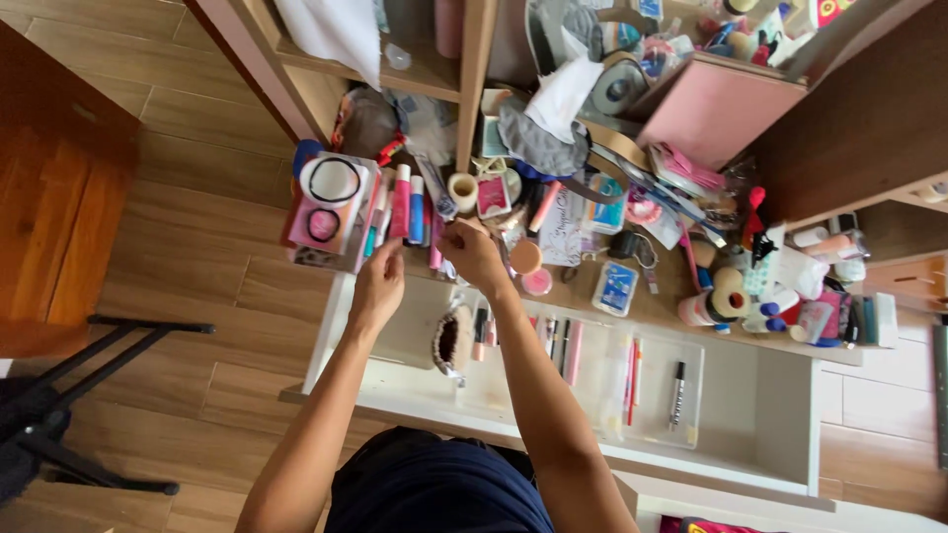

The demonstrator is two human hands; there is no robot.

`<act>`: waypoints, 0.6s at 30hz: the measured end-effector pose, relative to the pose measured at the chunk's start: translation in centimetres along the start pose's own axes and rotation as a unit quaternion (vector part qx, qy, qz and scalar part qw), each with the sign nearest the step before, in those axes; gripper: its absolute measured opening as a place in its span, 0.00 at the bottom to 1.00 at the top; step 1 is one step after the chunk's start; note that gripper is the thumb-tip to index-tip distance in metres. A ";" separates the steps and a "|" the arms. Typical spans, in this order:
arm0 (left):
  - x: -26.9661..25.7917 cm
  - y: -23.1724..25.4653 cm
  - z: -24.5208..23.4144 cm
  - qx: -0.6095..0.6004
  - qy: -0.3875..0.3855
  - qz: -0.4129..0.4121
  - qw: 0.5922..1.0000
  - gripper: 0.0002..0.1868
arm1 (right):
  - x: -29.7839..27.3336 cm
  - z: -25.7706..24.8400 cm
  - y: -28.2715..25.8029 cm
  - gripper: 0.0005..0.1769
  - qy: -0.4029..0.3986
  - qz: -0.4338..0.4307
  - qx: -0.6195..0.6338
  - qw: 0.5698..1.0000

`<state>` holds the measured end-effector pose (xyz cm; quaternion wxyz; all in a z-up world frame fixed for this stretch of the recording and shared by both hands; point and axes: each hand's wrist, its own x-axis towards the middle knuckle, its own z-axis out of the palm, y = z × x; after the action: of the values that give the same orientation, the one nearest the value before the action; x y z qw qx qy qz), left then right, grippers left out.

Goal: Organizing various cosmetic items and makeup into a drawer and onto a shelf.

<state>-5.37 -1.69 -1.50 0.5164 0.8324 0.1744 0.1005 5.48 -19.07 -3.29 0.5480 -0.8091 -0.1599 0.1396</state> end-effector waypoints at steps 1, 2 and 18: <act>0.5 -1.2 -0.5 0.000 -0.001 0.000 1.000 0.16 | 1.1 1.2 -0.4 0.15 0.001 0.001 0.000 1.000; 0.9 -2.4 -0.9 0.009 -0.022 -0.024 0.999 0.16 | 2.2 2.4 -0.7 0.17 0.024 0.006 -0.052 0.998; 4.0 -7.9 0.5 -0.012 -0.145 -0.043 0.988 0.28 | 7.9 10.3 -4.5 0.49 0.110 0.206 -0.269 0.934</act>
<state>-3.02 2.66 -8.86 0.5500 0.8236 0.1323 -0.0414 8.09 -5.60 -3.19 0.2833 -0.9517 0.0398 0.1114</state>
